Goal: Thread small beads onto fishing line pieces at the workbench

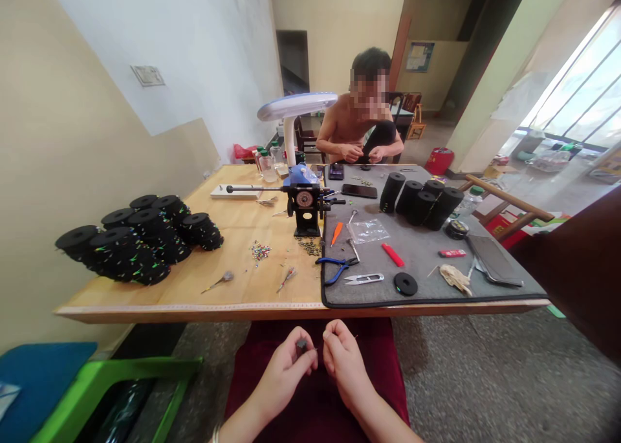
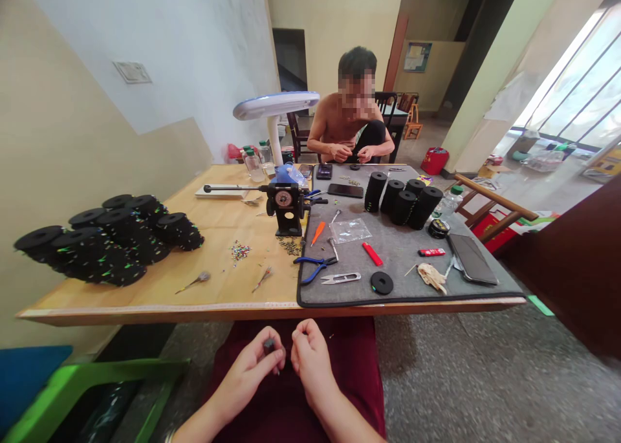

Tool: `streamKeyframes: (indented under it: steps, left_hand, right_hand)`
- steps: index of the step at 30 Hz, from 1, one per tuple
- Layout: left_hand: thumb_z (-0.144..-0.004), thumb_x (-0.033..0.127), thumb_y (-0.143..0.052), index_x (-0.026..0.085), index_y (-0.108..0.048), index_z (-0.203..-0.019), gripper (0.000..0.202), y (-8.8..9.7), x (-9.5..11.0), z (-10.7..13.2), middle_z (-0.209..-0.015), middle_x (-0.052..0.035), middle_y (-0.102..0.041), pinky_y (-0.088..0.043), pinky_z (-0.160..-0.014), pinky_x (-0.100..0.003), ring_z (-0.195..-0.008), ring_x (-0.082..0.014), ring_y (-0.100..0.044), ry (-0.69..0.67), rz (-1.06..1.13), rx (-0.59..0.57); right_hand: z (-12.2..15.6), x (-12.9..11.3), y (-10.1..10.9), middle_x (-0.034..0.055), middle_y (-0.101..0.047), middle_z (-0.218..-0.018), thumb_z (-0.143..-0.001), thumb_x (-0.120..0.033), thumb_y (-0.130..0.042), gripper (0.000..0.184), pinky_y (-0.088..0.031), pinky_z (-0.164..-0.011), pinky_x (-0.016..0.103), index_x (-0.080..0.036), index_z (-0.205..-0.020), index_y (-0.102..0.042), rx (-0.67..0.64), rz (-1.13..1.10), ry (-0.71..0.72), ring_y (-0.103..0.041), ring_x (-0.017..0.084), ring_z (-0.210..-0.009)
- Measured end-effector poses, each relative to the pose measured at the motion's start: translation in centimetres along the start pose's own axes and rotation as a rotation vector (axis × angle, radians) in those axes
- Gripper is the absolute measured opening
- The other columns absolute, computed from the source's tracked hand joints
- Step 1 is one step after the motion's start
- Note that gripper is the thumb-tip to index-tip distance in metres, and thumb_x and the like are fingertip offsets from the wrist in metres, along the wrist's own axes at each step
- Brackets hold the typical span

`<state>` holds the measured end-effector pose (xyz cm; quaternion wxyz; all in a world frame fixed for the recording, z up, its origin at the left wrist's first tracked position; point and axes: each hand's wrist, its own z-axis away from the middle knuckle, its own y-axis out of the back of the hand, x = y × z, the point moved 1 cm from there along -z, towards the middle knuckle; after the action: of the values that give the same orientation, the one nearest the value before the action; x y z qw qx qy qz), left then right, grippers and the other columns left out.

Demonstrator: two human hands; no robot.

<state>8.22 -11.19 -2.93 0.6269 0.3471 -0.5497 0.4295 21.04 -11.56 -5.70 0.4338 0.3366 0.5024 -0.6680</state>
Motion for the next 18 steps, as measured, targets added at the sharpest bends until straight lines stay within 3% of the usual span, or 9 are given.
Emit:
streamKeyframes:
  steps: [8, 18]
  left_hand:
    - [-0.077, 0.023, -0.058, 0.018, -0.053, -0.073, 0.007, -0.02, 0.26, -0.24, -0.062, 0.0018, -0.058, -0.039, -0.056, -0.023, -0.057, -0.0123, -0.051, 0.097, 0.069, 0.022]
    - [-0.080, 0.027, -0.056, 0.018, -0.055, -0.071, 0.012, 0.38, 0.45, -0.20, -0.065, 0.0025, -0.051, -0.038, -0.056, -0.022, -0.059, -0.0127, -0.045, -0.037, -0.175, 0.139]
  right_hand:
    - [0.16, -0.19, -0.15, -0.0153, -0.030, -0.040, -0.076, -0.044, -0.059, 0.030, -0.013, -0.035, 0.016, -0.022, -0.073, -0.039, -0.010, -0.025, -0.016, -0.017, 0.003, -0.034]
    - [0.19, -0.03, -0.30, -0.0156, -0.029, -0.038, -0.075, -0.043, -0.061, 0.030, -0.011, -0.035, 0.016, -0.022, -0.073, -0.039, -0.046, -0.032, -0.051, -0.016, 0.003, -0.033]
